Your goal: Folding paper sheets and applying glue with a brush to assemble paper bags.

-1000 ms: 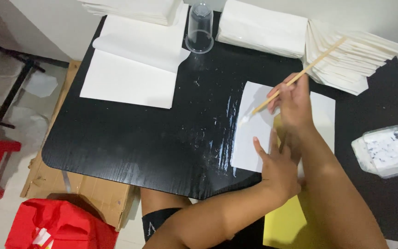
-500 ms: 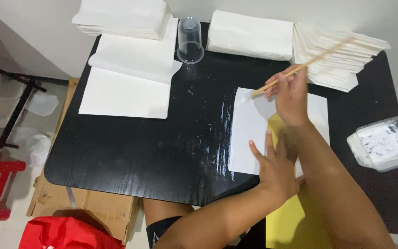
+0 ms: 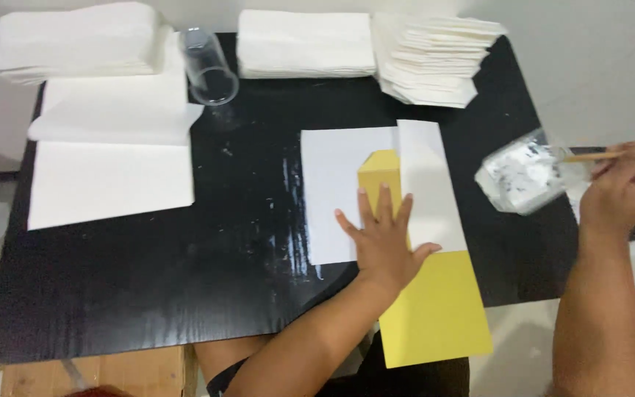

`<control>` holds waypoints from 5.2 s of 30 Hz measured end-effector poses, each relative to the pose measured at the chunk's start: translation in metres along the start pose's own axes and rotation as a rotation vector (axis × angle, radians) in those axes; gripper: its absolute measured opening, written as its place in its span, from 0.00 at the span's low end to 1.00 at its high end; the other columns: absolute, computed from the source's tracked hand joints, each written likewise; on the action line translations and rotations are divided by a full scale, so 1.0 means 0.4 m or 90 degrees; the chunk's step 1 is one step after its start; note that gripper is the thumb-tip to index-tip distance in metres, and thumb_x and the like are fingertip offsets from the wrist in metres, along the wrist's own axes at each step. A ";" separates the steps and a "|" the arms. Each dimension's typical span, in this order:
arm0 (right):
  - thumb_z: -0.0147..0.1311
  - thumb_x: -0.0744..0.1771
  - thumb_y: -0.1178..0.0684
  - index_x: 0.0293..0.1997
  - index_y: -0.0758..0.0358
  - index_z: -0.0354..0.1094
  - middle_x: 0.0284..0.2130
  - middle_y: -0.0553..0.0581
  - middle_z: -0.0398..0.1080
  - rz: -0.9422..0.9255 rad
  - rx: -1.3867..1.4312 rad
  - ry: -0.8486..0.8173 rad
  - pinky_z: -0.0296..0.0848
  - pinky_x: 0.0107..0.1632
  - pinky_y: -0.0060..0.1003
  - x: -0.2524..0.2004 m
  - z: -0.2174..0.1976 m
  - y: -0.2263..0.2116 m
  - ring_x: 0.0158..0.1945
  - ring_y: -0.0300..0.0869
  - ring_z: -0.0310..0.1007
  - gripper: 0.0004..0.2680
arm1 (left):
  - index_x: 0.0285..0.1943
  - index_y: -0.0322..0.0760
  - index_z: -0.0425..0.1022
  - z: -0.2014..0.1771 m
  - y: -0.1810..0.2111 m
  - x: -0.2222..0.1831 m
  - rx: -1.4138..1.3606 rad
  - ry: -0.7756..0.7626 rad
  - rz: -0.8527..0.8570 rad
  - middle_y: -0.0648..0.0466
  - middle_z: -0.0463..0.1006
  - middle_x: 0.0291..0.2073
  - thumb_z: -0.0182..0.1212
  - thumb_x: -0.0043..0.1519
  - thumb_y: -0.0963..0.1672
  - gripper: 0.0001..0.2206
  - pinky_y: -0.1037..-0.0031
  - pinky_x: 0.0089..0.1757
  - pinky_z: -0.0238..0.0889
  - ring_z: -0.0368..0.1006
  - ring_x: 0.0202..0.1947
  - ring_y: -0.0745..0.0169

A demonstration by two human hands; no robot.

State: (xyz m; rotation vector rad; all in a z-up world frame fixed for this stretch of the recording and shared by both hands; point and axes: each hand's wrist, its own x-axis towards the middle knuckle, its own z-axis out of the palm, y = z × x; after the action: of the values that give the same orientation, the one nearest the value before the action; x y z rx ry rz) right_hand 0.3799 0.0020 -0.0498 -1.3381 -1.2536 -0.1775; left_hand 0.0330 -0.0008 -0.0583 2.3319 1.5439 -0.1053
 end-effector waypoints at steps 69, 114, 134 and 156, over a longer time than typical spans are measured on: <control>0.44 0.75 0.54 0.48 0.60 0.53 0.37 0.60 0.67 0.084 0.327 -0.370 0.76 0.35 0.32 -0.072 0.758 -0.472 0.30 0.40 0.72 0.04 | 0.82 0.53 0.32 0.018 -0.001 0.011 0.019 -0.048 -0.003 0.54 0.31 0.81 0.38 0.61 0.62 0.41 0.17 0.61 0.19 0.18 0.79 0.30; 0.47 0.72 0.61 0.43 0.57 0.50 0.25 0.55 0.62 0.170 0.405 -0.463 0.59 0.16 0.28 -0.094 0.745 -0.467 0.14 0.37 0.58 0.07 | 0.82 0.50 0.38 0.047 0.005 0.012 0.035 0.055 -0.034 0.56 0.38 0.80 0.45 0.56 0.65 0.46 0.19 0.62 0.22 0.23 0.79 0.33; 0.44 0.73 0.62 0.48 0.57 0.50 0.37 0.57 0.65 0.155 0.321 -0.311 0.73 0.31 0.30 0.013 0.783 -0.406 0.26 0.39 0.69 0.06 | 0.82 0.55 0.35 -0.029 -0.014 -0.010 -0.015 -0.083 0.027 0.49 0.31 0.81 0.43 0.56 0.63 0.45 0.16 0.60 0.16 0.16 0.78 0.26; 0.57 0.77 0.54 0.80 0.69 0.21 0.33 0.65 0.74 0.252 -0.368 -0.238 0.67 0.58 0.52 0.061 0.076 0.087 0.53 0.62 0.73 0.33 | 0.81 0.61 0.37 -0.015 0.017 -0.031 0.052 0.049 -0.009 0.49 0.34 0.80 0.31 0.56 0.69 0.43 0.22 0.61 0.31 0.25 0.78 0.30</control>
State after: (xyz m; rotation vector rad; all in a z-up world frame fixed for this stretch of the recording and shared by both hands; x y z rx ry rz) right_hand 0.3974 0.0500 -0.0608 -2.1697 -1.2583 -0.0037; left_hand 0.0332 -0.0121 -0.0480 2.4149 1.6216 -0.0838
